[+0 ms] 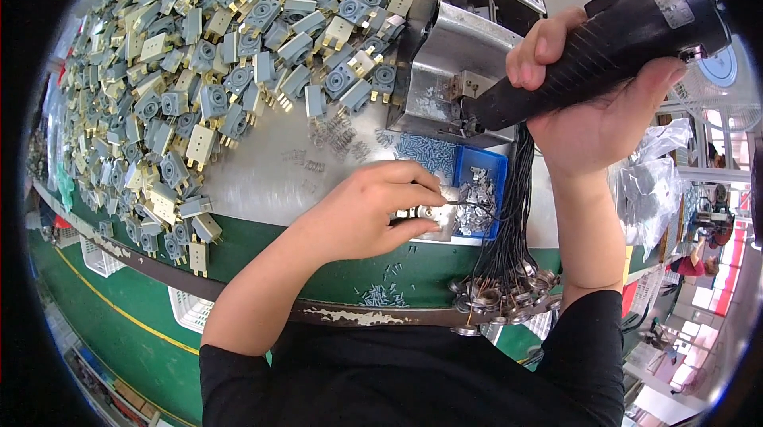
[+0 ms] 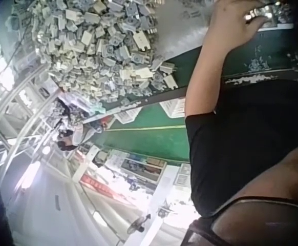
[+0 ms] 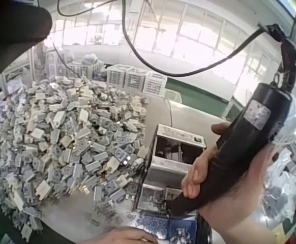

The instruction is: Assembling electronic components by placing parts into a fixture and securing them using a handheld power tool.

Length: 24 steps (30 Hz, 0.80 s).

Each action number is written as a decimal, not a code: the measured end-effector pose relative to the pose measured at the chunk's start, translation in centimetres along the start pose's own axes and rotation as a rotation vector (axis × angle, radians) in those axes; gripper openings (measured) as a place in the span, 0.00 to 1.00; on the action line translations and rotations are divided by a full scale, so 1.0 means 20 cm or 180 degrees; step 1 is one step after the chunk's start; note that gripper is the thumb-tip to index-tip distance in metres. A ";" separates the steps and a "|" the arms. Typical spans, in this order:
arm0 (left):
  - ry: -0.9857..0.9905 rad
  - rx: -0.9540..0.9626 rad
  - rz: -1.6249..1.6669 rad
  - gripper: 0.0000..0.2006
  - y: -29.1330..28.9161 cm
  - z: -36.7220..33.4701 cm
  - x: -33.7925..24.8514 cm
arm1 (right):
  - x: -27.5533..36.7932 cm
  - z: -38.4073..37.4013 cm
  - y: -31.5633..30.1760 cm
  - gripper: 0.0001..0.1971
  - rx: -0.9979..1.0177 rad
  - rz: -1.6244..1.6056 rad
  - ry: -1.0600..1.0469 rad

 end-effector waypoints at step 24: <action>0.0018 -0.0120 -0.0149 0.16 -0.01 0.02 -0.01 | 0.04 0.15 0.31 0.57 0.0416 0.0316 0.0585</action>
Point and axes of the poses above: each hand's wrist, its own z-axis away from the middle knuckle, its own y-axis out of the palm, x = y × z, the point moved 8 cm from there along -z, towards the middle knuckle, and after that the axes turned 11 degrees about x, right-handed, at the moved point
